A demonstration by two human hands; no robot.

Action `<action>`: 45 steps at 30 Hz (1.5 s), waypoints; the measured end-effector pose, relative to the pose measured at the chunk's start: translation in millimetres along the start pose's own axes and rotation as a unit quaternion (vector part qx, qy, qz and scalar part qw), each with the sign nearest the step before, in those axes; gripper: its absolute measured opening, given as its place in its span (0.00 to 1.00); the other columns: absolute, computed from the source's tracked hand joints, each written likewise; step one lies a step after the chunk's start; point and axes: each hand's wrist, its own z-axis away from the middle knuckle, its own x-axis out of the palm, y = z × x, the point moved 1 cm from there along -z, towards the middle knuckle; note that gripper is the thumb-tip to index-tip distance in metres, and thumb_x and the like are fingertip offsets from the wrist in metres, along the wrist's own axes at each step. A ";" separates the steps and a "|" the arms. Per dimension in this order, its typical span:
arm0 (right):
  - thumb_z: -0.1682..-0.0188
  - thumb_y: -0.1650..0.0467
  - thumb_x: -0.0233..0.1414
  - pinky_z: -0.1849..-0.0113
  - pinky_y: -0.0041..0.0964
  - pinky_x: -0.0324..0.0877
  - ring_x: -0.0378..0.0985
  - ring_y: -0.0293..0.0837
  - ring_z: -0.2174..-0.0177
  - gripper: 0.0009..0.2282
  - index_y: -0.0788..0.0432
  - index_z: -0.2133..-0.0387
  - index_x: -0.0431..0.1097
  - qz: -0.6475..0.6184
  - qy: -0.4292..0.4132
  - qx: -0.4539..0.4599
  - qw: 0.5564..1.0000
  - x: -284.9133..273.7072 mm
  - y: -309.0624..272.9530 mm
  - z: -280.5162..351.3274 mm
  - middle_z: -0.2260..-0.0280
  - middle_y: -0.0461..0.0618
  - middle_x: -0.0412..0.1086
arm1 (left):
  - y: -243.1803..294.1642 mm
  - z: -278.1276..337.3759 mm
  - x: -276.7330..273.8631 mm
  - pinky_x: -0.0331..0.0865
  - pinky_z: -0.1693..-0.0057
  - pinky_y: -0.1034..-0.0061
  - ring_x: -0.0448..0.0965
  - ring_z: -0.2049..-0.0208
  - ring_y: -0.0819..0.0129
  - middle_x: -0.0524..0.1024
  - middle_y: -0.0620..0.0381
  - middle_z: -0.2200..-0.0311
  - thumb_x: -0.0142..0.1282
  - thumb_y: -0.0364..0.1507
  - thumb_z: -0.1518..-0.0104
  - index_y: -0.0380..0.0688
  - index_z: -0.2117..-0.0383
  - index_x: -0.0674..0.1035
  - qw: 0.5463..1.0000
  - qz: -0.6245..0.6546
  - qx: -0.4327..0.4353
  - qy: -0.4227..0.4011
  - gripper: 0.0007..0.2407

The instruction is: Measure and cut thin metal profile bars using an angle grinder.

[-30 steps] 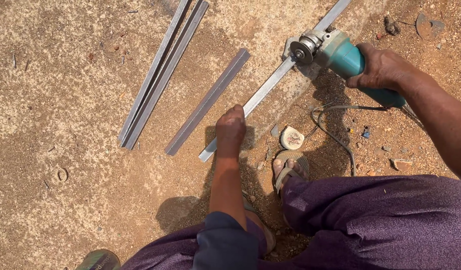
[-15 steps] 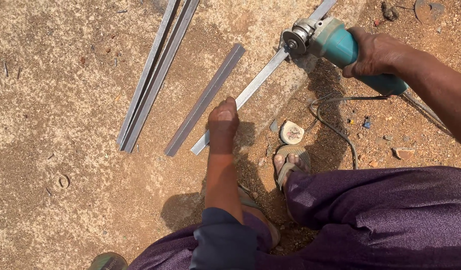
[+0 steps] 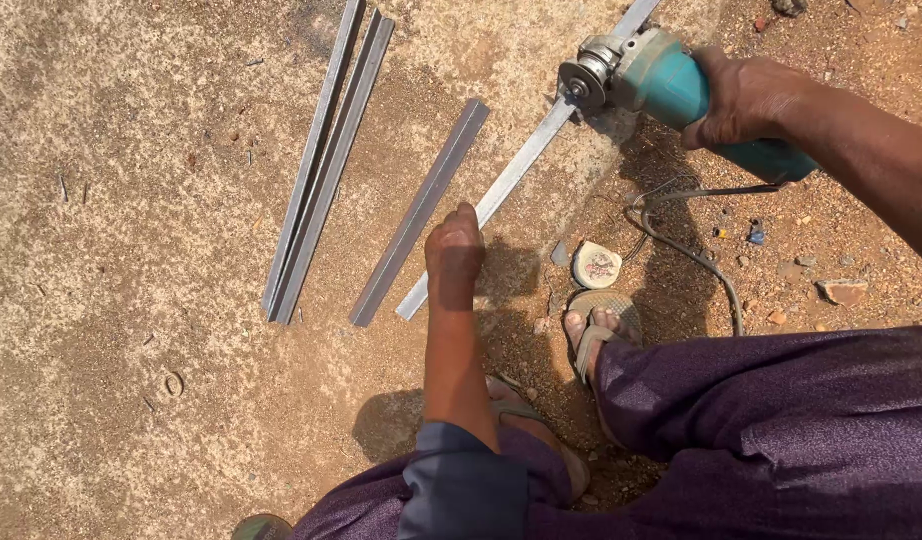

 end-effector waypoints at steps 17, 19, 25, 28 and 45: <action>0.62 0.58 0.69 0.53 0.64 0.76 0.80 0.67 0.59 0.50 0.44 0.27 0.43 0.038 0.035 -0.006 0.999 5.5 -1.6 6.8 0.53 0.69 0.73 | 24.1 0.8 -23.9 0.77 0.50 0.57 0.83 0.58 0.49 0.80 0.37 0.58 0.43 0.16 0.40 0.37 0.55 0.77 0.993 -0.046 -0.072 -0.085 0.11; 0.62 0.59 0.69 0.53 0.64 0.76 0.81 0.67 0.59 0.49 0.45 0.28 0.45 0.019 0.025 -0.002 1.000 3.0 -1.9 9.8 0.54 0.69 0.73 | 28.0 6.2 -34.1 0.77 0.50 0.57 0.84 0.59 0.49 0.80 0.37 0.59 0.43 0.16 0.39 0.36 0.54 0.77 0.994 -0.025 -0.065 -0.080 0.11; 0.64 0.59 0.69 0.50 0.62 0.75 0.81 0.64 0.58 0.48 0.46 0.30 0.47 -0.009 0.008 0.000 1.000 -5.4 -8.2 16.8 0.53 0.67 0.73 | 20.6 4.6 -24.0 0.77 0.52 0.56 0.84 0.60 0.47 0.80 0.36 0.60 0.44 0.15 0.44 0.36 0.55 0.77 0.998 -0.028 -0.044 -0.047 0.13; 0.65 0.59 0.70 0.51 0.62 0.75 0.80 0.64 0.58 0.49 0.46 0.30 0.46 -0.016 0.004 -0.003 1.000 -6.7 -8.6 14.6 0.53 0.66 0.73 | 17.1 2.6 -20.9 0.77 0.52 0.55 0.83 0.59 0.45 0.80 0.35 0.60 0.45 0.16 0.44 0.36 0.56 0.77 0.998 -0.035 -0.037 -0.029 0.12; 0.60 0.60 0.68 0.55 0.58 0.79 0.83 0.61 0.60 0.43 0.50 0.32 0.50 -0.005 -0.014 0.012 1.000 -2.6 -0.4 11.8 0.55 0.65 0.75 | 29.6 6.0 -35.1 0.75 0.48 0.57 0.80 0.54 0.45 0.78 0.36 0.57 0.66 0.28 0.49 0.37 0.53 0.75 0.996 -0.044 -0.047 -0.063 0.18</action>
